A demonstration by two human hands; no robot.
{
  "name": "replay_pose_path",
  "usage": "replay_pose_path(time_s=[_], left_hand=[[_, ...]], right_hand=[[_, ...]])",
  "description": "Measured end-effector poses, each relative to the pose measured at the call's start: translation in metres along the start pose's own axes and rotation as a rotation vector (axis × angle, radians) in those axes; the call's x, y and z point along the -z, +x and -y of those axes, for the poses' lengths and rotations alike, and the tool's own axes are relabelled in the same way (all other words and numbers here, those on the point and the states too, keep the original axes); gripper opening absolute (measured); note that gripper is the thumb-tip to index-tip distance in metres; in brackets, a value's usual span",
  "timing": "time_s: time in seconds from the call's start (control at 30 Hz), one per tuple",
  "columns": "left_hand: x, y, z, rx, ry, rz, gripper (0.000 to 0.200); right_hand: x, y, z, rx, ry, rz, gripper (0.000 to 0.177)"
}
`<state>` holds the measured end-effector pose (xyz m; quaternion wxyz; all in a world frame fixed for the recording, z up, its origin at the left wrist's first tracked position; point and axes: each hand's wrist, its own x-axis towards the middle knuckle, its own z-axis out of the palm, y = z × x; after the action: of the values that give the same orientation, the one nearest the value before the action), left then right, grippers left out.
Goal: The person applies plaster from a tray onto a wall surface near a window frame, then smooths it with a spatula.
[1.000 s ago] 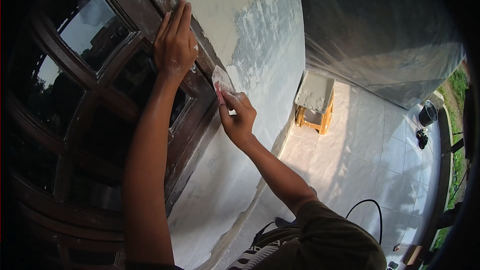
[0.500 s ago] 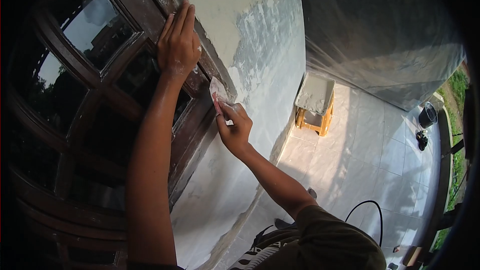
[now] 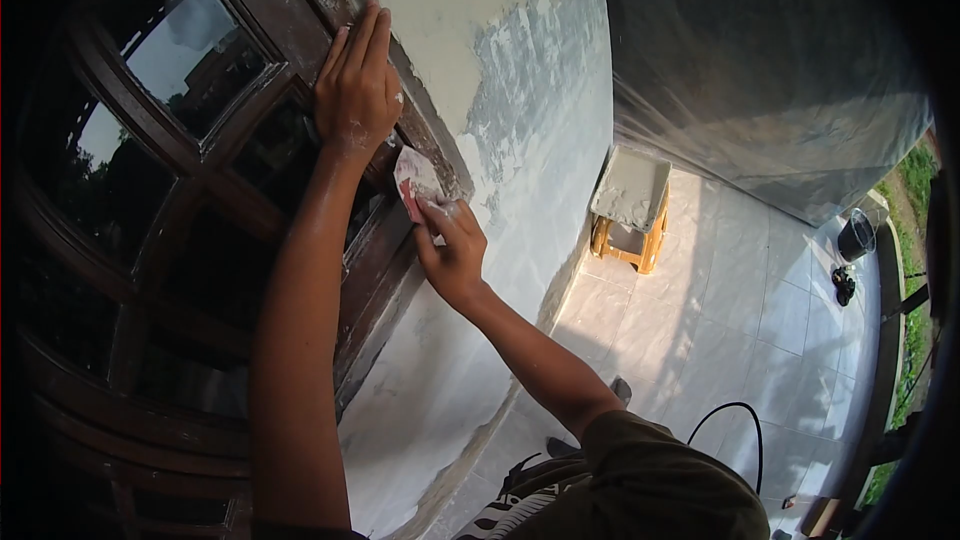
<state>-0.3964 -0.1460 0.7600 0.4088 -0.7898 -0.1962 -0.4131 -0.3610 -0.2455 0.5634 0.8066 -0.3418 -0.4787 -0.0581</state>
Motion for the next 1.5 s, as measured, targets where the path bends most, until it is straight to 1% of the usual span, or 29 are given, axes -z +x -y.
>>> replay_pose_path(time_s=[0.03, 0.1, 0.17, 0.23, 0.27, 0.33, 0.37, 0.43, 0.47, 0.5, 0.57, 0.63, 0.7, 0.73, 0.77, 0.83, 0.87, 0.9, 0.97, 1.0, 1.07, 1.1, 1.17, 1.23, 1.3, 1.37, 1.43, 1.47, 1.5], left_hand=[[0.0, 0.001, 0.0, -0.005, 0.0, -0.006, 0.051], [0.001, 0.0, 0.001, -0.009, 0.003, -0.005, 0.051], [0.001, 0.001, 0.001, -0.015, 0.013, 0.004, 0.046], [0.0, 0.001, 0.001, -0.011, 0.013, 0.0, 0.047], [0.0, 0.001, 0.001, -0.012, 0.011, -0.001, 0.047], [0.001, 0.001, 0.001, -0.01, 0.015, -0.001, 0.047], [0.0, 0.001, 0.001, -0.007, 0.018, 0.001, 0.047], [0.0, 0.0, 0.001, -0.009, 0.024, -0.005, 0.047], [-0.001, 0.0, 0.001, -0.012, 0.03, -0.005, 0.048], [-0.001, 0.0, 0.0, -0.012, 0.028, -0.008, 0.048], [0.0, 0.0, 0.0, -0.011, 0.025, 0.001, 0.048], [0.001, 0.001, 0.0, -0.009, 0.021, 0.001, 0.047], [0.001, 0.001, -0.001, -0.008, 0.016, 0.005, 0.047], [0.001, 0.001, -0.001, -0.005, 0.015, -0.004, 0.048], [0.001, 0.001, -0.002, -0.001, 0.013, -0.012, 0.049], [0.001, 0.001, -0.002, 0.0, 0.015, -0.008, 0.049], [0.001, 0.001, -0.002, 0.0, 0.018, -0.008, 0.049], [0.001, 0.001, -0.002, -0.002, 0.017, -0.007, 0.049], [0.001, 0.001, -0.002, 0.0, 0.016, -0.007, 0.049], [0.001, 0.001, -0.002, -0.001, 0.015, -0.008, 0.049], [0.002, 0.002, -0.003, 0.012, 0.006, -0.002, 0.049], [0.002, 0.002, -0.002, 0.011, 0.006, -0.003, 0.049], [0.001, 0.002, -0.002, 0.012, -0.008, -0.012, 0.049], [0.0, 0.0, -0.002, 0.007, -0.005, -0.013, 0.05], [0.0, 0.001, -0.001, 0.005, 0.001, -0.016, 0.05], [0.0, 0.001, 0.0, -0.001, 0.014, 0.0, 0.047], [0.002, 0.0, 0.0, 0.002, 0.016, 0.004, 0.047], [0.002, 0.002, -0.001, -0.002, 0.018, -0.001, 0.046], [0.001, 0.003, -0.001, -0.004, 0.016, -0.005, 0.046]], right_hand=[[0.009, -0.011, 0.011, -0.04, 0.026, 0.012, 0.033], [0.031, -0.017, 0.022, -0.422, 0.044, 0.085, 0.027], [0.041, -0.003, 0.008, -0.664, 0.27, -0.136, 0.02], [0.06, 0.019, -0.012, -0.855, 0.839, -0.166, 0.02], [0.064, 0.025, -0.017, -0.855, 0.838, -0.164, 0.02], [0.069, 0.036, -0.023, -0.926, 0.763, -0.237, 0.029], [0.073, 0.039, -0.025, -0.923, 0.761, -0.235, 0.029], [0.081, 0.043, -0.031, -0.939, 0.689, -0.13, 0.027], [0.083, 0.043, -0.035, -0.885, 0.559, -0.072, 0.027], [0.087, 0.045, -0.039, -0.882, 0.557, -0.072, 0.027], [0.092, 0.049, -0.044, -0.89, 0.603, -0.022, 0.035], [0.09, 0.053, -0.053, -0.873, 0.622, -0.046, 0.031], [0.087, 0.055, -0.067, -0.735, 0.487, 0.016, 0.025], [0.08, 0.055, -0.074, -0.641, 0.427, -0.048, 0.019], [0.075, 0.061, -0.069, -0.643, 0.425, -0.048, 0.019], [0.063, 0.079, -0.05, -0.316, -0.084, 0.022, 0.023], [0.05, 0.083, -0.05, -0.303, -0.112, -0.007, 0.027], [0.042, 0.088, -0.051, -0.253, -0.253, 0.042, 0.033], [0.018, 0.093, -0.05, -0.103, -0.387, -0.009, 0.035], [0.009, 0.092, -0.046, -0.102, -0.387, -0.01, 0.035], [-0.007, 0.088, -0.038, -0.159, -0.485, 0.111, 0.028], [-0.009, 0.08, -0.034, -0.146, -0.476, 0.16, 0.03], [-0.011, 0.058, -0.019, -0.099, -0.443, 0.168, 0.038], [0.009, 0.034, 0.008, -0.076, -0.423, 0.214, 0.041], [0.02, 0.031, 0.014, -0.048, -0.4, 0.262, 0.043], [0.027, 0.034, 0.013, -0.128, -0.155, 0.102, 0.044], [0.028, 0.064, -0.011, -0.128, -0.278, 0.053, 0.042], [0.026, 0.084, -0.017, -0.142, -0.311, 0.009, 0.035], [0.022, 0.097, -0.034, -0.128, -0.358, 0.01, 0.022]])
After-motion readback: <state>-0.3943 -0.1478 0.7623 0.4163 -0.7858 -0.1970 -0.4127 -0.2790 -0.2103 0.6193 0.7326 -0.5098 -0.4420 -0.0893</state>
